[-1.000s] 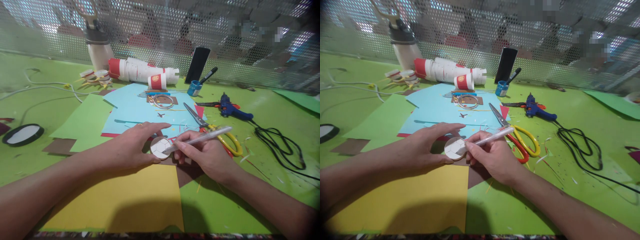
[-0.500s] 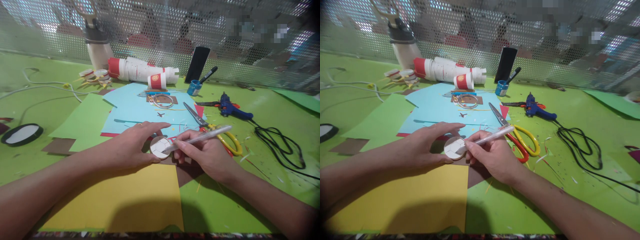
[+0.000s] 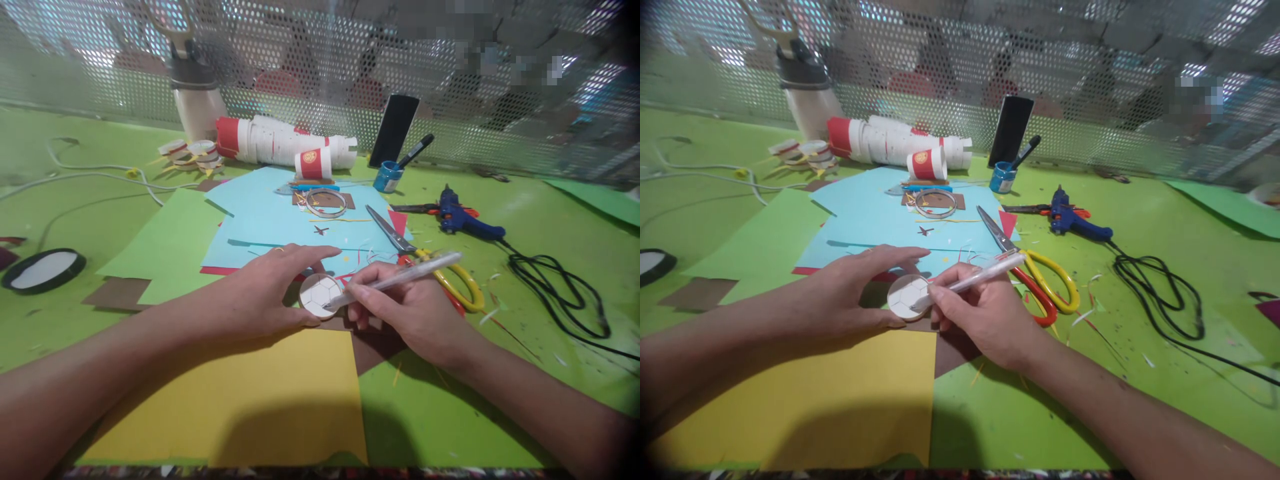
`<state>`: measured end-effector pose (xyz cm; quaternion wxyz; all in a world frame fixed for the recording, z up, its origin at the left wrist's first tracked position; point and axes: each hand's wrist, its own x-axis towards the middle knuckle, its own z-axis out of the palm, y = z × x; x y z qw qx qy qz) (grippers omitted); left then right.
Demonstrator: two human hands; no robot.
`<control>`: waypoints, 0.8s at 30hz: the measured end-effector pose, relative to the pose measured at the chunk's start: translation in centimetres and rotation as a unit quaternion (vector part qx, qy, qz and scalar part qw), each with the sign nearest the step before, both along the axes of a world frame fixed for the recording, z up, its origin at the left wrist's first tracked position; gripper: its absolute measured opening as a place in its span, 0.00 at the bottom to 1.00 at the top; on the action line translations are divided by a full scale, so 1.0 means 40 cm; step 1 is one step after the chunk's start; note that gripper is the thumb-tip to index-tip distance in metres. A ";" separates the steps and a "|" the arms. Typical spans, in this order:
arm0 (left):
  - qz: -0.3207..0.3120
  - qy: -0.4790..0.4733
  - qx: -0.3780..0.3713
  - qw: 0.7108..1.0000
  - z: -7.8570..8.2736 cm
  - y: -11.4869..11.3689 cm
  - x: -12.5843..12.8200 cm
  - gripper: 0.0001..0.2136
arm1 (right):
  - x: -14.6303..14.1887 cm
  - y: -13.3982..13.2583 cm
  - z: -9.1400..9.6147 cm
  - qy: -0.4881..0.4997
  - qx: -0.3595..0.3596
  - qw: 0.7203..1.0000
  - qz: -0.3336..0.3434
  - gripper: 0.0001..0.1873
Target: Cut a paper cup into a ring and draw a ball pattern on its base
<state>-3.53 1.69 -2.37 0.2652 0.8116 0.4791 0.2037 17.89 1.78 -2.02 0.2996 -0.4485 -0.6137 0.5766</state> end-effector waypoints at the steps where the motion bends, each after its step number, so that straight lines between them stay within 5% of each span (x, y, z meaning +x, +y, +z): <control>1: 0.000 0.001 -0.001 1.000 0.000 0.000 0.000 0.33 | 0.001 0.000 -0.001 0.003 -0.002 1.000 0.001 0.06; 24: -0.005 0.014 -0.003 1.000 -0.004 0.005 -0.003 0.34 | 0.002 0.000 0.000 -0.007 0.010 1.000 0.002 0.06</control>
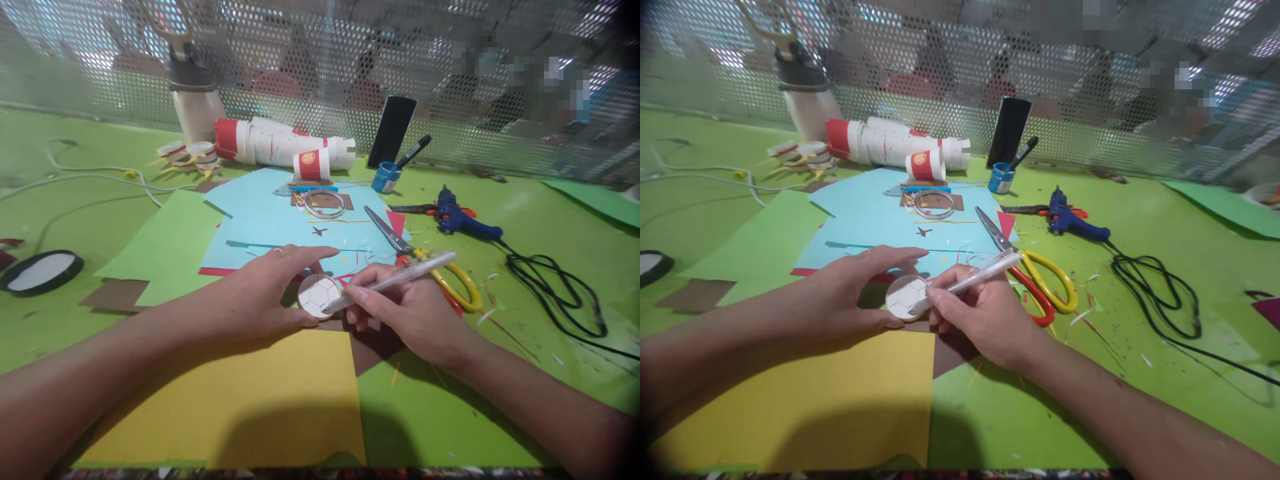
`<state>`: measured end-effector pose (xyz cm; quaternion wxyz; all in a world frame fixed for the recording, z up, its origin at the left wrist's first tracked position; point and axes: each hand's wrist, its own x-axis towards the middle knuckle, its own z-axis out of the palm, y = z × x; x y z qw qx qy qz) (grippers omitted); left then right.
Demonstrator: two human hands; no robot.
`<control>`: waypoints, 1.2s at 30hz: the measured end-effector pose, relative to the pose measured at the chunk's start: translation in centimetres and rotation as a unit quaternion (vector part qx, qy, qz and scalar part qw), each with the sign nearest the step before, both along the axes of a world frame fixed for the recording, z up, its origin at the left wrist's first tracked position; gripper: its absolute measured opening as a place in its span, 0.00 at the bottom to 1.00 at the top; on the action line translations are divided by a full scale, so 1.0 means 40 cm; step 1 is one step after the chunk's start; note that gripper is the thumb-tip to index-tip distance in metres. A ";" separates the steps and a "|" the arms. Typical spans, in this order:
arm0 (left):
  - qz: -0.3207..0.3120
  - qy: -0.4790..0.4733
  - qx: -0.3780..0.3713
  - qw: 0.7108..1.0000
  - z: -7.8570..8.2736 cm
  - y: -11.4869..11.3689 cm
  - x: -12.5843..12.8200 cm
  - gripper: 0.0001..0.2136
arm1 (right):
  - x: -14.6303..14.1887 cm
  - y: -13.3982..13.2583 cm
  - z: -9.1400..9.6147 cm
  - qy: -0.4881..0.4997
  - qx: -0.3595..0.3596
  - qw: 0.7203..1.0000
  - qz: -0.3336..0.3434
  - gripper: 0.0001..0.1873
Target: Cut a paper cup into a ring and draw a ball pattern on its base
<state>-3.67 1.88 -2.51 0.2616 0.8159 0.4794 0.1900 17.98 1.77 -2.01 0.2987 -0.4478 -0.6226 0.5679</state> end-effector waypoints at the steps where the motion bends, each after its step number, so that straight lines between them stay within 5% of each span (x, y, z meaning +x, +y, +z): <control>1: -0.001 0.000 0.001 1.000 0.000 0.001 0.000 0.34 | 0.001 0.000 0.000 0.001 -0.002 1.000 -0.001 0.07; 36: 0.002 -0.008 0.013 1.000 0.004 -0.004 0.005 0.33 | -0.006 -0.004 0.000 0.013 -0.014 1.000 -0.011 0.08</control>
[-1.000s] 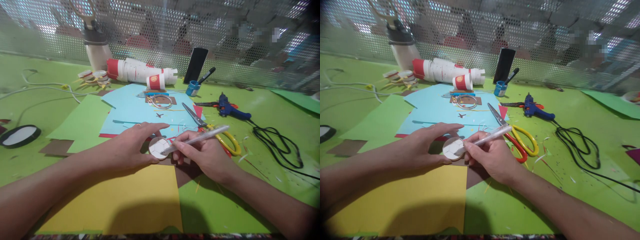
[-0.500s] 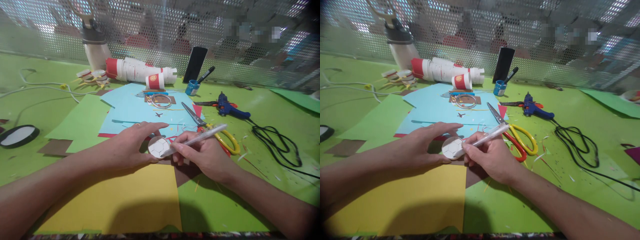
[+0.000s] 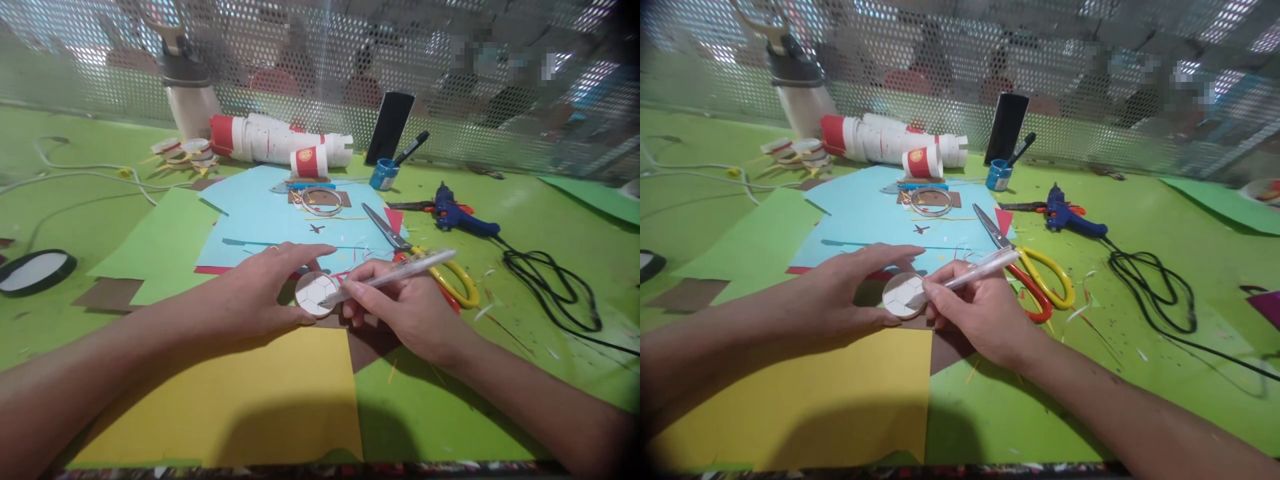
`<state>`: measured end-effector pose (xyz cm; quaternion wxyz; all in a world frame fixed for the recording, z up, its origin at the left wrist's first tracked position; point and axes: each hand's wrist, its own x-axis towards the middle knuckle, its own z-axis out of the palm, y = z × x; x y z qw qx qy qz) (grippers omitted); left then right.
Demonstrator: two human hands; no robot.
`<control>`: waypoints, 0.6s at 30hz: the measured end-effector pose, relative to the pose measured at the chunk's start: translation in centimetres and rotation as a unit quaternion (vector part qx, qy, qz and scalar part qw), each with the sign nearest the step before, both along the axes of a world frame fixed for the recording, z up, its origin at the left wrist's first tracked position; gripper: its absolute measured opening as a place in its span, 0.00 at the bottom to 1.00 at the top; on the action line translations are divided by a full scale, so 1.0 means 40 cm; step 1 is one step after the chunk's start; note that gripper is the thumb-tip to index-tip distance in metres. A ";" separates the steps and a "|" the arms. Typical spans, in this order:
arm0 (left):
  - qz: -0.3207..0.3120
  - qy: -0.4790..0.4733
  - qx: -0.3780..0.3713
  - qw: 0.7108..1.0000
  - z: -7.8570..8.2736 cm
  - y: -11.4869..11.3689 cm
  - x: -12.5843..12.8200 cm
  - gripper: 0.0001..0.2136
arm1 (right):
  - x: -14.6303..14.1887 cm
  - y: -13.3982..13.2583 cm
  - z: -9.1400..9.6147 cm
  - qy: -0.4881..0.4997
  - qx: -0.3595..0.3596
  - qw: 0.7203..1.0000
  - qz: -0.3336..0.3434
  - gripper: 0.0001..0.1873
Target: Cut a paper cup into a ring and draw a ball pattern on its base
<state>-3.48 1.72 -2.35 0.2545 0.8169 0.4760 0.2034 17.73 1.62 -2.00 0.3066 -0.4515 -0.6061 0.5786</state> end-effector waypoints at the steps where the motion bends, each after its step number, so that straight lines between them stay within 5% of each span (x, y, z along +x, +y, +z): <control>1: 0.000 0.001 0.000 1.000 0.000 0.000 0.000 0.33 | 0.000 0.000 0.001 0.000 0.001 1.000 0.002 0.08; 18: 0.001 0.010 -0.008 1.000 0.000 0.002 -0.002 0.34 | 0.002 0.003 0.008 0.002 0.003 1.000 0.008 0.07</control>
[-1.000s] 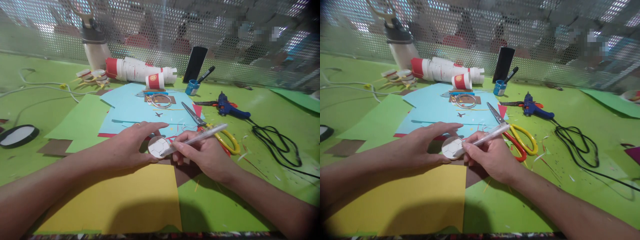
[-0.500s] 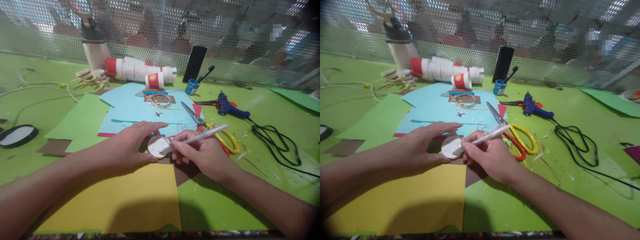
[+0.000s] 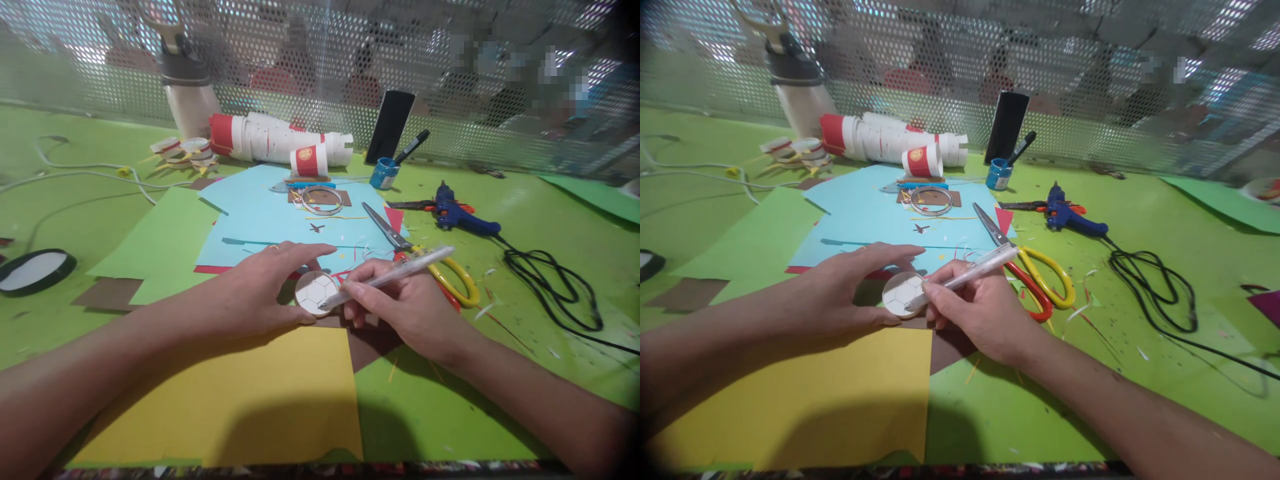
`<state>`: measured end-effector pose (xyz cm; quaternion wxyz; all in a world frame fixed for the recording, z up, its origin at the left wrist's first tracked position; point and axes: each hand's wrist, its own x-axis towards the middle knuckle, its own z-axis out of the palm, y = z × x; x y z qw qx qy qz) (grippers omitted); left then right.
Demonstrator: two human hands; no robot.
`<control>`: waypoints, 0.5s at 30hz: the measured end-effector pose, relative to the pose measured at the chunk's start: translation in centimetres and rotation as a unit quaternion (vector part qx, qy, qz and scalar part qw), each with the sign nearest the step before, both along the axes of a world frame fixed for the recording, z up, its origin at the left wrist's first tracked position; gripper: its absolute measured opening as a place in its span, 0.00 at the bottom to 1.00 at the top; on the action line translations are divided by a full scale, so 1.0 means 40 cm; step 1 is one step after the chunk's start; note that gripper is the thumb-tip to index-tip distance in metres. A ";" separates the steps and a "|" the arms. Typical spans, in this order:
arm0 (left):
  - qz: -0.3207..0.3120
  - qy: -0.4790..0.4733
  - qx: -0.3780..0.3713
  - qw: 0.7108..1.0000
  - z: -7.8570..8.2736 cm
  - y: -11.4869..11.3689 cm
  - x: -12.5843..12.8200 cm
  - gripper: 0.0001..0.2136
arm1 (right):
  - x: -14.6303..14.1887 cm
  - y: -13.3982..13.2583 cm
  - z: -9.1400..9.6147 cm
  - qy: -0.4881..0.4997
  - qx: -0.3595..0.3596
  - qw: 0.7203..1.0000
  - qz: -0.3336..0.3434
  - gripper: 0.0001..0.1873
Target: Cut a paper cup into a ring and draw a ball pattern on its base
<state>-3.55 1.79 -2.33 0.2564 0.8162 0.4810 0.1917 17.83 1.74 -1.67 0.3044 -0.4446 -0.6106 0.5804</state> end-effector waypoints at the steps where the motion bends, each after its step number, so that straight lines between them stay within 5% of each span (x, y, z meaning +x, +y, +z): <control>1: 0.001 0.000 0.000 1.000 0.000 0.000 0.000 0.34 | 0.000 0.000 0.000 -0.002 0.002 1.000 0.000 0.07; 15: -0.006 0.019 0.022 1.000 -0.005 -0.005 -0.007 0.32 | 0.002 0.002 0.005 -0.030 0.012 0.999 0.019 0.06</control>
